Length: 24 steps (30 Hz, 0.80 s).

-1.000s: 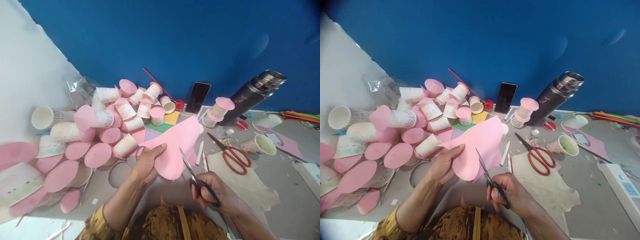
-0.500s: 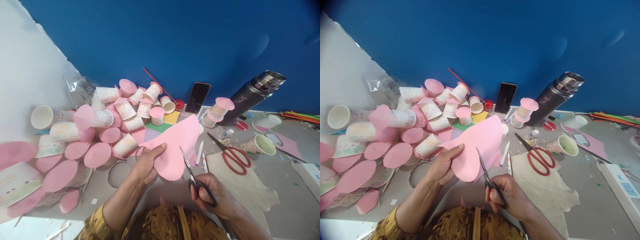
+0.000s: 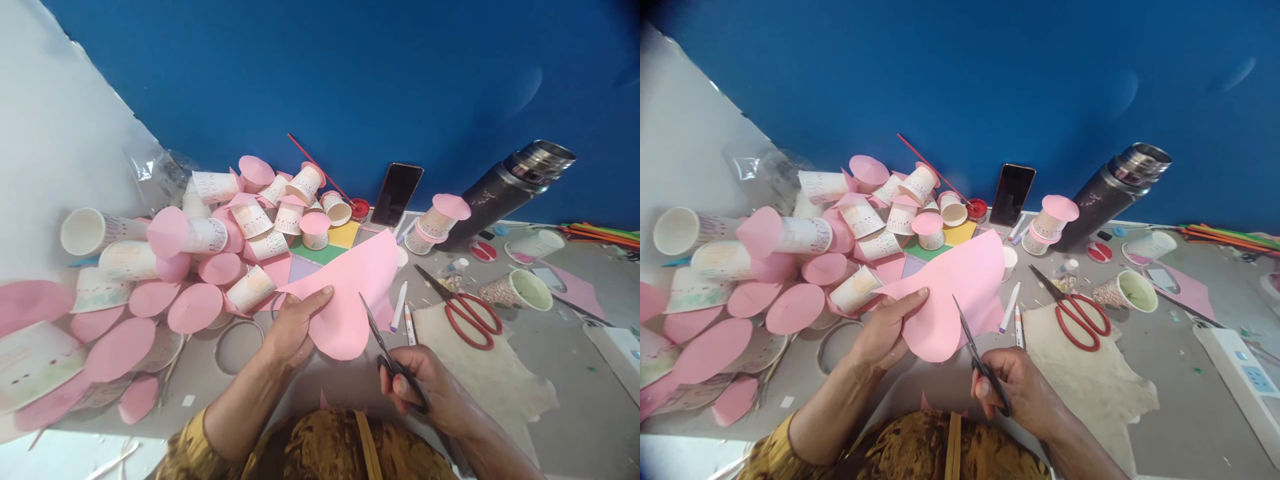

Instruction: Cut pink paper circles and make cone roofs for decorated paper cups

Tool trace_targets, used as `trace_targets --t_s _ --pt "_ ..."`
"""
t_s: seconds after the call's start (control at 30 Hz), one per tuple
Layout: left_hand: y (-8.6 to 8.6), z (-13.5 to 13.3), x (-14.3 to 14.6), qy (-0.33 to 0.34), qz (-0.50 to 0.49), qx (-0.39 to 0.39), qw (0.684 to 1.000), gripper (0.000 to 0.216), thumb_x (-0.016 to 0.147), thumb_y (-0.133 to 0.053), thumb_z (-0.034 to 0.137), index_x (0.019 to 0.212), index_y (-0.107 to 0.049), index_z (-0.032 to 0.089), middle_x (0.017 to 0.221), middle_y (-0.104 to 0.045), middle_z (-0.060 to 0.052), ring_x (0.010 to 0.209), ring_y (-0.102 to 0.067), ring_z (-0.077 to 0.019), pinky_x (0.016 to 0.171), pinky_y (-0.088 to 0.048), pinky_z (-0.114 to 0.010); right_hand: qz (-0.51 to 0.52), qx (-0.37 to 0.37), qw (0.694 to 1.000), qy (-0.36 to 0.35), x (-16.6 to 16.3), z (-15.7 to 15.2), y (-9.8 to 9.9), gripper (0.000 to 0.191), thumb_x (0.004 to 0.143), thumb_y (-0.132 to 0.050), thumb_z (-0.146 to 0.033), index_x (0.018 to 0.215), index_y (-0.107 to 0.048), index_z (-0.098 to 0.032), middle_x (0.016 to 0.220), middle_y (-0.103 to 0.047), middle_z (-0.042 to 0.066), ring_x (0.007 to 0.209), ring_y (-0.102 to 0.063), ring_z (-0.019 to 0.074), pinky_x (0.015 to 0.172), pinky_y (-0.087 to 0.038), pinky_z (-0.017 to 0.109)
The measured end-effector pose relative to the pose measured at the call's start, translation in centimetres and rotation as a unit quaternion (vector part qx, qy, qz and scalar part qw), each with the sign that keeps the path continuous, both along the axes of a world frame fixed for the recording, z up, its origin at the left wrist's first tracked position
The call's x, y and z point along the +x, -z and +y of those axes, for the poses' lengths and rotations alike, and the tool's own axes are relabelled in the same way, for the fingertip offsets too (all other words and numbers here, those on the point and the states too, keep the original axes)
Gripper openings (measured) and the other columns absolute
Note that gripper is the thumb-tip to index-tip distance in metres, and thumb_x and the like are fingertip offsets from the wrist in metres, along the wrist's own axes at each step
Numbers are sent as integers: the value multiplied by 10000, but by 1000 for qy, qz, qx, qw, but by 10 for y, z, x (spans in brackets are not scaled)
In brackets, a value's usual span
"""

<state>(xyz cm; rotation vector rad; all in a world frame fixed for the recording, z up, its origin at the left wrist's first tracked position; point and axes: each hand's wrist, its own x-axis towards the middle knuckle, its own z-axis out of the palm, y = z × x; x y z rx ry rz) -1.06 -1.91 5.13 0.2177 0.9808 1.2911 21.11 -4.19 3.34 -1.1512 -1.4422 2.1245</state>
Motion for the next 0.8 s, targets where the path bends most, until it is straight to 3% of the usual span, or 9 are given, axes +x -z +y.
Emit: trace_targets --t_s 0.57,0.8 --pt "-3 -1 -5 28 14 8 999 345 583 -966 282 791 -787 74 794 -807 -138 690 -769 -266 666 -651 -347 -67 -30 997 6 0 1 -6 574 637 -774 -715 615 -581 -175 449 -484 -38 425 -343 74 445 -259 230" --pt "-5 0 -9 59 55 10 997 321 625 -940 307 766 -769 75 784 -800 -143 735 -771 -289 671 -629 -355 -61 -32 998 3 9 -2 2 546 669 -773 -688 604 -568 -185 443 -476 -45 409 -324 68 439 -260 230"
